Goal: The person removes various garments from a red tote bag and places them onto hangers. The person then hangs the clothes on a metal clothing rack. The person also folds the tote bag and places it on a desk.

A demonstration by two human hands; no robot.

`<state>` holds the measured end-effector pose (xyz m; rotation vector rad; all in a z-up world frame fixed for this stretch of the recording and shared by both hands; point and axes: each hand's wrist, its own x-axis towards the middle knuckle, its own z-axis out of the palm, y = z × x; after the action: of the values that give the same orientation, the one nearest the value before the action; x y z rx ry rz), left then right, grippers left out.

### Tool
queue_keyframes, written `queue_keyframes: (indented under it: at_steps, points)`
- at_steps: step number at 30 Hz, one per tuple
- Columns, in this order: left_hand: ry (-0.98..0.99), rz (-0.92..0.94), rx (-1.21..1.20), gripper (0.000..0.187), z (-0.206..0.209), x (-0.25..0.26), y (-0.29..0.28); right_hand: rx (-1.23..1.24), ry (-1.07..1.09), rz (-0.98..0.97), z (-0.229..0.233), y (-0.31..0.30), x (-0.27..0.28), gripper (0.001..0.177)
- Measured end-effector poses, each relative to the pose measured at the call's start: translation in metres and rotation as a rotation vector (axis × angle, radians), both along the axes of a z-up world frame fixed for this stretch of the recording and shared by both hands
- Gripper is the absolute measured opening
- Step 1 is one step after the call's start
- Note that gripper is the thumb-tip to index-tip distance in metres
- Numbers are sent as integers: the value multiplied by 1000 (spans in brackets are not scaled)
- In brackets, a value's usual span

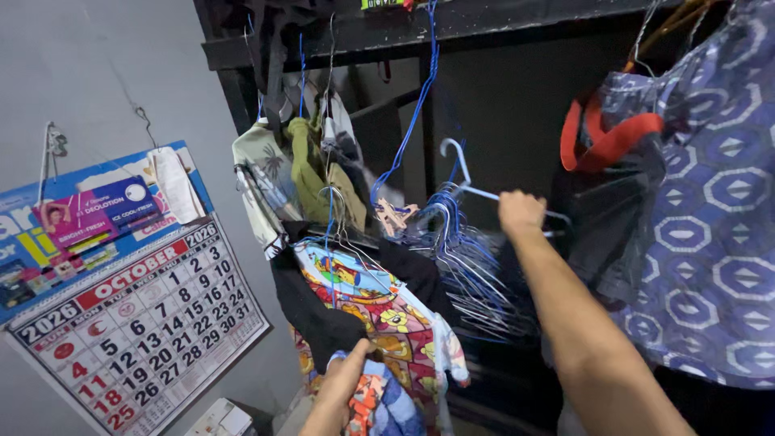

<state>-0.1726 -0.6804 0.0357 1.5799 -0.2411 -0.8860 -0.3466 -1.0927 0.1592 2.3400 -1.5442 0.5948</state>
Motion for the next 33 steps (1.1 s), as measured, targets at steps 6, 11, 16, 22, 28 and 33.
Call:
queue_keyframes:
  at_steps: [6, 11, 16, 22, 28, 33]
  points:
    - [-55, 28, -24, 61, 5, 1, 9, 181, 12, 72, -66, -69, -18, 32]
    - [38, 15, -60, 51, 9, -3, 11, 438, 68, 144, -114, -100, -17, 48]
    - [22, -1, -161, 50, 5, 1, 15, 474, -244, 127, -169, -65, -38, 51]
    - [-37, -5, 22, 59, 10, -6, 10, -45, -563, 283, -130, 69, -58, 36]
    - [-104, -77, -76, 61, 4, -19, 2, -221, -524, 589, -61, 170, -17, 19]
    - [-45, -78, -59, 61, 5, -21, 4, -384, -366, 554, -90, 156, 38, 29]
